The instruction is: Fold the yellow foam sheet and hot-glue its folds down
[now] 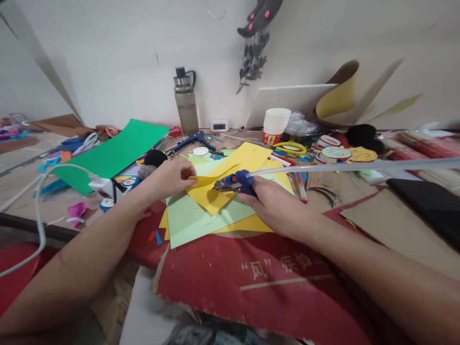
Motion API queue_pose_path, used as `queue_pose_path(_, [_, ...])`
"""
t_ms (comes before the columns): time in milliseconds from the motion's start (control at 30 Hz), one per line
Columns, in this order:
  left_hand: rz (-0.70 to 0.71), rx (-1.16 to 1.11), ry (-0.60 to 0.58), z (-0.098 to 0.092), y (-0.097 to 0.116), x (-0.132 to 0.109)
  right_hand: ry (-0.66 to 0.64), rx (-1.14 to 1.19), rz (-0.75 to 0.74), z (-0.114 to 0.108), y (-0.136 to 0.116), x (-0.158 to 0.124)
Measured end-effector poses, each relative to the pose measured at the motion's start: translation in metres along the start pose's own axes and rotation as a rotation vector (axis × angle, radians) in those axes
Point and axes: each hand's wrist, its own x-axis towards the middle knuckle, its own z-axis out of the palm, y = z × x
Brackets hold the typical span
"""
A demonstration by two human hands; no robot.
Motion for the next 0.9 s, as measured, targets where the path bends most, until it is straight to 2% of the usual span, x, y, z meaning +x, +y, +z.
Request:
queue_pose_path(267, [-0.031, -0.022, 0.016, -0.006, 0.002, -0.001, -0.009, -0.012, -0.019, 0.007, -0.003, 0.003])
queue_pose_path(400, [-0.037, -0.036, 0.027, -0.007, 0.005, -0.002, 0.048, -0.077, 0.028, 0.012, -0.005, 0.008])
queue_pose_path(600, [-0.015, -0.027, 0.03, -0.007, 0.005, -0.002, 0.021, -0.091, -0.039, 0.015, -0.014, 0.006])
queue_pose_path(767, [0.0, -0.046, 0.033, -0.004, 0.001, -0.001, 0.075, -0.098, -0.032, 0.015, -0.008, 0.005])
queue_pose_path(900, [0.062, -0.069, -0.021, 0.002, -0.001, 0.0, 0.063, 0.002, -0.091, 0.009, -0.002, 0.001])
